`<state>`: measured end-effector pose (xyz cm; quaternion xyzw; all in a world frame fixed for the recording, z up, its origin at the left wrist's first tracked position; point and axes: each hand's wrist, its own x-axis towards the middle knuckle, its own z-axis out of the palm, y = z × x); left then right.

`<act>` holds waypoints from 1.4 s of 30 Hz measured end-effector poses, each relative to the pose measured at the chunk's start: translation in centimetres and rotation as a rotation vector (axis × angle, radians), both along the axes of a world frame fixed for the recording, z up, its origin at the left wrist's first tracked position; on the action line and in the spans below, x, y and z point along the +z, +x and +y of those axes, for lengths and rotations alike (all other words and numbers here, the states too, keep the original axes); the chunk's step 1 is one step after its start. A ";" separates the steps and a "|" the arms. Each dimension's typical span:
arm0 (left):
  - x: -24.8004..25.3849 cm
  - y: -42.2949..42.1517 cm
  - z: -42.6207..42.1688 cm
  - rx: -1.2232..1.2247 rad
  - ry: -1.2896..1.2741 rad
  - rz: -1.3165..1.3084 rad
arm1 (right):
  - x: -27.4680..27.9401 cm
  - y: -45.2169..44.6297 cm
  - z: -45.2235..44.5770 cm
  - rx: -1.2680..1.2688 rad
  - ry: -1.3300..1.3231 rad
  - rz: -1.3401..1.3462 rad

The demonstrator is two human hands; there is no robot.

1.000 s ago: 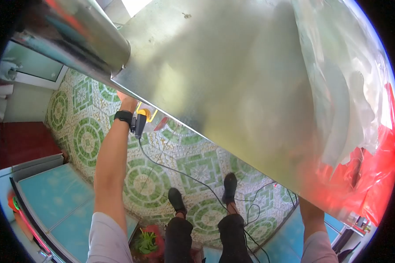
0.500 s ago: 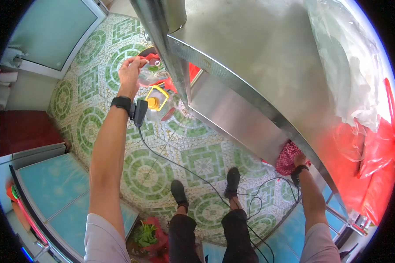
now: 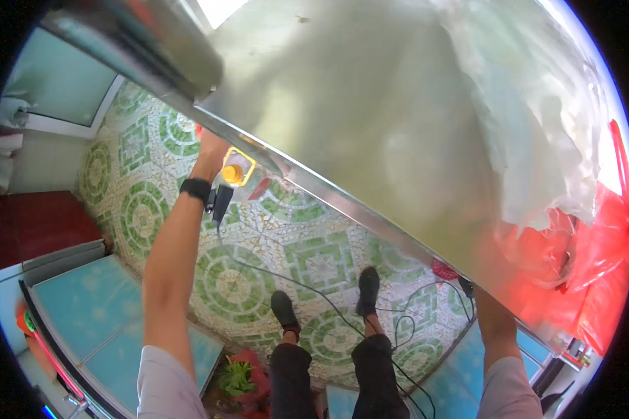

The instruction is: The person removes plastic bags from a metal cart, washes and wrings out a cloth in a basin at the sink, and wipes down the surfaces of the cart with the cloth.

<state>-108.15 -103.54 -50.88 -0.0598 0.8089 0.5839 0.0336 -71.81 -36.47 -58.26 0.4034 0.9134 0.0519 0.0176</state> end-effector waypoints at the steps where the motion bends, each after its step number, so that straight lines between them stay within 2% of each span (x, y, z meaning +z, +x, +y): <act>1: 2.1 1.4 0.8 0.028 -0.018 -0.104 | 0.0 -0.1 -0.4 0.004 -0.004 -0.001; 2: 0.4 1.9 0.4 -0.087 -0.066 0.007 | 0.0 -0.4 -1.0 0.006 -0.011 -0.003; 4: 3.8 4.9 1.6 -0.209 0.094 0.019 | 0.2 -1.4 -2.5 0.016 -0.024 -0.007; 7: 8.8 8.8 4.0 -0.345 0.171 0.058 | 1.0 -5.7 -6.8 0.126 -0.083 0.072; 9: 11.4 10.2 5.7 -0.405 0.197 0.411 | 2.5 -10.2 -11.3 0.278 -0.178 0.170; 10: 12.0 10.3 5.9 -0.407 0.190 0.400 | 3.7 -13.1 -14.4 0.374 -0.256 0.231; 11: 12.4 9.9 6.1 -0.357 0.105 0.243 | 5.3 -15.8 -17.8 0.476 -0.356 0.282; 13: 11.6 9.8 7.3 -0.218 0.053 0.189 | 8.9 -20.5 -25.6 0.653 -0.619 0.329; 16: 11.9 10.0 7.6 -0.202 0.119 0.173 | 15.6 -24.1 -37.1 0.747 -1.093 0.202; 17: 11.8 10.0 8.0 -0.168 0.177 0.191 | 16.7 -24.3 -40.0 0.741 -1.161 0.122; 18: 11.4 9.9 8.0 -0.176 0.179 0.181 | 17.4 -24.5 -41.9 0.773 -1.122 0.068; 21: 10.8 9.7 7.9 -0.183 0.200 0.252 | 6.5 -22.9 -42.2 1.148 -0.371 0.249; 23: 11.3 10.0 8.0 -0.107 0.106 0.193 | 7.3 -19.6 -38.4 1.264 -0.371 0.208; 25: 10.9 9.8 7.8 -0.102 0.116 0.201 | 8.1 -14.9 -33.4 1.267 -0.450 0.091; 27: 10.8 10.1 7.8 -0.108 0.182 0.250 | 8.9 -9.2 -27.7 1.195 -0.518 -0.064; 29: 10.3 9.8 7.6 -0.110 0.162 0.248 | 10.0 -3.0 -21.8 1.011 -0.515 -0.247; 30: 10.1 9.4 7.7 -0.103 0.145 0.250 | 11.0 0.0 -19.3 0.912 -0.378 -0.320; 31: 10.1 9.4 7.8 -0.120 0.208 0.237 | 11.7 2.9 -17.2 0.848 -0.106 -0.412; 32: 10.1 9.7 7.7 -0.123 0.216 0.225 | 10.6 6.2 -14.8 0.690 -0.074 -0.083; 33: 10.2 9.6 7.7 -0.108 0.173 0.202 | 10.4 8.3 -12.9 0.590 -0.060 -0.054; 34: 9.9 9.2 7.7 -0.097 0.133 0.185 | 10.0 8.9 -12.8 0.589 -0.052 -0.059; 36: 9.5 8.9 7.9 -0.100 0.190 0.233 | 8.8 9.1 -11.9 0.507 0.001 0.137; 37: 9.5 8.8 7.9 -0.103 0.188 0.247 | 6.1 8.9 -11.1 0.559 0.263 -0.035; 39: 9.6 8.8 7.8 -0.121 0.162 0.236 | 7.2 4.7 -14.8 0.379 0.217 -0.326; 40: 9.1 8.5 7.7 -0.116 0.178 0.228 | 6.6 2.5 -16.6 0.402 0.104 -0.099; 42: 8.3 7.9 7.8 -0.067 0.169 0.221 | 7.5 -3.2 -22.7 0.634 -0.032 0.081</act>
